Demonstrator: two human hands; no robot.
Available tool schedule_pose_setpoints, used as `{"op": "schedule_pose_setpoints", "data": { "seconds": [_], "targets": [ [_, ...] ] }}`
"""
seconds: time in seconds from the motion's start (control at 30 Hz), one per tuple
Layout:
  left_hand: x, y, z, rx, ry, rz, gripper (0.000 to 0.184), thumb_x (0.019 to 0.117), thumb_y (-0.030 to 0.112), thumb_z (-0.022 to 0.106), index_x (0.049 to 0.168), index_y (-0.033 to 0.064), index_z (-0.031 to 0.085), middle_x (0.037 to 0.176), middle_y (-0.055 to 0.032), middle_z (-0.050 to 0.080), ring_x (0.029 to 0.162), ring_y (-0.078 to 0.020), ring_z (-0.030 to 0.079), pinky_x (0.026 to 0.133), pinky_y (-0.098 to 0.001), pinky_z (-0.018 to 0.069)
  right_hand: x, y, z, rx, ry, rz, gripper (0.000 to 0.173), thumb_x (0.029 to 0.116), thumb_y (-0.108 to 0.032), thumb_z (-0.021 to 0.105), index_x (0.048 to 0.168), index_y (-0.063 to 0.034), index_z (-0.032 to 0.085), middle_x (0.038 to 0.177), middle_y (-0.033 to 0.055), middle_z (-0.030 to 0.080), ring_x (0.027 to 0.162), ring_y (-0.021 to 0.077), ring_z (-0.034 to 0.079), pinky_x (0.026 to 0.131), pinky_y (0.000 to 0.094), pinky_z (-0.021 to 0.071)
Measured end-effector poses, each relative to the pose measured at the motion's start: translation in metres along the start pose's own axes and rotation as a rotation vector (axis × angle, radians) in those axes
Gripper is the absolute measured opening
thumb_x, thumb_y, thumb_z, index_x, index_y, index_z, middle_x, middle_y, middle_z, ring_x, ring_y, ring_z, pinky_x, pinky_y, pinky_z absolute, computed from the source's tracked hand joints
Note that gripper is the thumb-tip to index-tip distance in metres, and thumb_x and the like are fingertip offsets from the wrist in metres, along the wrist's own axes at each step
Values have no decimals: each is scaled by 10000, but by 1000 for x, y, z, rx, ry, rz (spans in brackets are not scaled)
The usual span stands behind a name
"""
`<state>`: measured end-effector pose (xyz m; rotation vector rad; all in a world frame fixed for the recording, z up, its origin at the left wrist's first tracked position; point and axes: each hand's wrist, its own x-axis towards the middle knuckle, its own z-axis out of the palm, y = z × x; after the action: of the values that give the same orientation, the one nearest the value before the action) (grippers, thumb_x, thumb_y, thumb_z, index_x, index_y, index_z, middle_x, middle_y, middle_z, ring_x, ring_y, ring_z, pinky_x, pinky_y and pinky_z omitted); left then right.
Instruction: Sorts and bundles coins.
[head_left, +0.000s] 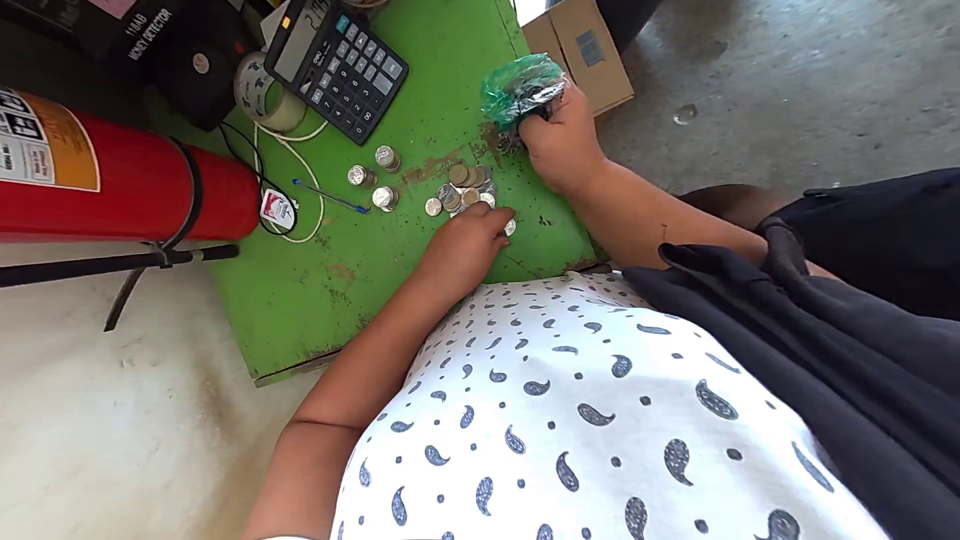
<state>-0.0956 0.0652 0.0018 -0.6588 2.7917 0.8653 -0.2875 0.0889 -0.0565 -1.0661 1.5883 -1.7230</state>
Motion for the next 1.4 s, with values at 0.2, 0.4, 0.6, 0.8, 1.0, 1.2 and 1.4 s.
{"op": "schedule_pose_setpoints", "data": {
  "seconds": [0.2,0.4,0.6,0.8,1.0,1.2,1.4],
  "targets": [
    [0,7,-4,61,-43,-91,259,967,226,726,1117,24,664,1059,-167,613,907,-285,681,782,-429,600,0,-2,-1,26,0,19,342,918,42,527,1251,18,605,1202,91,676,1145,87,647,994,273,544],
    [-15,-10,-5,-401,-87,-122,219,970,147,719,1141,28,653,933,-83,693,813,-158,684,749,-338,593,0,-1,-1,53,2,10,333,917,48,527,1239,16,606,1192,83,677,1138,82,648,988,266,547],
    [-28,-30,-5,-1596,41,-321,255,1091,172,395,1064,98,637,945,-28,659,771,-95,670,664,-224,592,-1,0,-1,63,4,8,331,916,50,533,1237,22,611,1187,89,680,1133,92,652,986,275,552],
    [-14,-20,-16,-1303,192,-379,40,1008,71,615,982,100,627,845,-15,652,663,-63,616,535,-184,515,0,0,0,48,-6,-11,325,921,42,539,1238,25,608,1190,91,680,1123,98,657,979,286,557],
    [5,-9,-15,-186,207,-201,306,926,193,769,1214,91,742,971,-71,699,864,-168,655,800,-336,560,0,0,0,54,1,0,344,914,49,533,1250,25,605,1204,93,676,1142,93,650,994,278,548],
    [10,-8,-9,63,188,-152,261,962,187,718,1195,72,742,1020,-136,700,915,-250,692,829,-406,587,0,0,0,62,15,4,332,919,49,534,1242,21,606,1194,89,679,1133,89,653,985,275,552],
    [8,-21,-15,-329,271,-215,152,982,202,697,1067,116,790,977,-34,720,851,-86,665,769,-248,556,-1,0,-1,95,10,26,353,925,49,536,1273,25,587,1214,92,675,1151,101,650,999,286,551]
  ]
}}
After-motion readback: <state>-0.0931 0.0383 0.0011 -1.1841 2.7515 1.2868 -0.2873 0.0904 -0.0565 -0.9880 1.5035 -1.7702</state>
